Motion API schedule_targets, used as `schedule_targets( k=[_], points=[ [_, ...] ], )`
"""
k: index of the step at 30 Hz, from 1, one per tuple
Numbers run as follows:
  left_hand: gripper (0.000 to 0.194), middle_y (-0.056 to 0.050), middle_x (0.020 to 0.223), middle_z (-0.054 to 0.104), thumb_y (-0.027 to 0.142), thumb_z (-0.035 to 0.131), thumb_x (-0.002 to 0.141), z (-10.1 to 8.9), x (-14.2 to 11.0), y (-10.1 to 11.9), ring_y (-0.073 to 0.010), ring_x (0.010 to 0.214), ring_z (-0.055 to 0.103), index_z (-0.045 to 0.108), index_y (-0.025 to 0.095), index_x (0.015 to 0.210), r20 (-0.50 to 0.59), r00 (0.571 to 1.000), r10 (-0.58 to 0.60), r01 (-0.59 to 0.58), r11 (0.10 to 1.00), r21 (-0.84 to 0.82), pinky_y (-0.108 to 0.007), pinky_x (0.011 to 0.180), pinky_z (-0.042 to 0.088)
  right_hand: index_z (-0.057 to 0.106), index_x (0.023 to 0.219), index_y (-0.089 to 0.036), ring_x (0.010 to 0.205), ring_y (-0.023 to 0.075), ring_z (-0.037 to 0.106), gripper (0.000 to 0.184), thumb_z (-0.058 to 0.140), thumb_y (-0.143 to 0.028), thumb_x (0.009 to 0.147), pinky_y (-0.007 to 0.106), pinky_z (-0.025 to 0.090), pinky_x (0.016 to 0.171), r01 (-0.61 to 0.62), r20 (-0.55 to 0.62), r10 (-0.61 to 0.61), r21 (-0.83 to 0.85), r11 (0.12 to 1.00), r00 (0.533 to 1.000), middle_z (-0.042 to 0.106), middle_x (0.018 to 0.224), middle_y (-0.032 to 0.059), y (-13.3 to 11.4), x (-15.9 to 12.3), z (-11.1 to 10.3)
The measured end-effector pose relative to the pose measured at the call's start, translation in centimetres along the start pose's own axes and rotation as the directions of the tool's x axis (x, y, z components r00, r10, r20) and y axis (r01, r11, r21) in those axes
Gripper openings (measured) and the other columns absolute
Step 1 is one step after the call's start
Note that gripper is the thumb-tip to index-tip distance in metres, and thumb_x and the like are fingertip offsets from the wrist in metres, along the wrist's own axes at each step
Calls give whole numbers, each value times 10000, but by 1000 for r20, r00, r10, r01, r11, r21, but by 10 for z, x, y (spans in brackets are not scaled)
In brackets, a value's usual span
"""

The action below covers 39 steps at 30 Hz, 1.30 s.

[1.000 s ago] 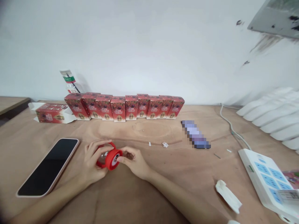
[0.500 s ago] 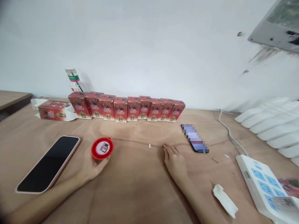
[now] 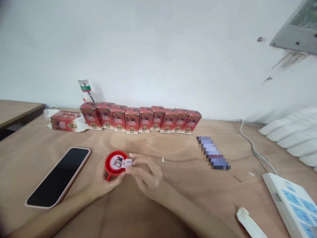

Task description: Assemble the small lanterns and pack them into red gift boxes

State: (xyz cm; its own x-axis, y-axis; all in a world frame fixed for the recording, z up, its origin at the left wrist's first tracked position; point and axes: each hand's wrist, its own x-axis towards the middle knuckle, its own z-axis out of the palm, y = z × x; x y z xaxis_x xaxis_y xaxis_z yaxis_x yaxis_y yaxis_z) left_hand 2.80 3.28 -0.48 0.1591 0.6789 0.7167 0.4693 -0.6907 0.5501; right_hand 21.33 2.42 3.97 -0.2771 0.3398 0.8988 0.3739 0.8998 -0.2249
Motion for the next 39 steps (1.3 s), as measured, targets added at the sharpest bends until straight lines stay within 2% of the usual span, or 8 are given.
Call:
schedule_targets(
  k=[2, 5, 10, 15, 19, 24, 29, 39],
  points=[
    [432, -70, 993, 621, 219, 608, 709, 0, -2, -1, -218, 850, 630, 492, 217, 1125, -7, 1000, -8, 8, 1000, 1, -372, 709, 555, 651, 931, -187, 941, 186, 666, 236, 518, -20, 833, 337, 589, 784, 52, -20, -51, 28, 998, 999, 650, 816, 50, -2, 5, 7],
    [406, -64, 972, 628, 214, 602, 708, -1, -4, 0, -218, 828, 626, 499, 213, 1100, -29, 999, -16, 17, 999, 48, -370, 692, 545, 655, 884, -170, 831, 170, 653, 149, 566, -61, 834, 316, 582, 728, 3, -41, -3, 13, 1000, 999, 667, 796, 59, -4, 8, 9],
    [486, -88, 1059, 593, 230, 575, 724, -5, 0, 4, -237, 940, 596, 444, 213, 1192, 19, 999, 38, -39, 998, 58, -404, 788, 524, 651, 866, -141, 778, 139, 662, 128, 553, -60, 853, 250, 572, 676, -44, 65, 42, 23, 999, 997, 687, 823, 78, -9, 10, 4],
    [628, -172, 1247, 462, 338, 460, 842, -6, -2, 0, -295, 1185, 455, 273, 152, 1411, 83, 990, 117, -118, 993, 5, -471, 928, 459, 640, 899, -146, 814, 149, 684, 138, 562, -45, 846, 259, 595, 715, 14, 41, -11, -64, 998, 999, 708, 835, 74, -7, 10, 3],
    [731, -177, 1241, 436, 316, 479, 844, -3, -5, -1, -306, 1149, 455, 149, 171, 1480, 72, 990, 120, -125, 989, 81, -483, 898, 463, 638, 915, -153, 856, 163, 694, 143, 571, -52, 840, 285, 606, 762, 58, 22, -56, -105, 993, 998, 723, 833, 70, -6, 11, 2],
    [646, -99, 1022, 465, 306, 579, 834, -3, -3, 7, -214, 905, 510, 316, 193, 1414, 21, 996, 86, -88, 977, 196, -361, 769, 502, 644, 892, -133, 782, 165, 688, 122, 599, -51, 813, 289, 611, 698, 49, 27, -47, -87, 995, 999, 719, 781, 70, -9, 8, 4],
    [441, -52, 877, 517, 369, 668, 791, -6, 2, 11, -180, 775, 494, 512, 188, 1161, -11, 988, 155, -149, 963, 226, -280, 627, 472, 656, 902, -137, 780, 161, 685, 139, 575, -56, 823, 290, 611, 710, 50, 39, -46, -103, 993, 998, 717, 777, 62, -13, 4, 7],
    [301, -21, 767, 521, 427, 609, 836, -6, 7, 14, -157, 682, 495, 536, 175, 983, -59, 973, 223, -205, 954, 217, -267, 536, 423, 653, 907, -133, 769, 169, 680, 155, 557, -46, 824, 299, 611, 691, 58, 78, -49, -114, 992, 996, 713, 766, 69, -19, 4, 5]
  ],
)
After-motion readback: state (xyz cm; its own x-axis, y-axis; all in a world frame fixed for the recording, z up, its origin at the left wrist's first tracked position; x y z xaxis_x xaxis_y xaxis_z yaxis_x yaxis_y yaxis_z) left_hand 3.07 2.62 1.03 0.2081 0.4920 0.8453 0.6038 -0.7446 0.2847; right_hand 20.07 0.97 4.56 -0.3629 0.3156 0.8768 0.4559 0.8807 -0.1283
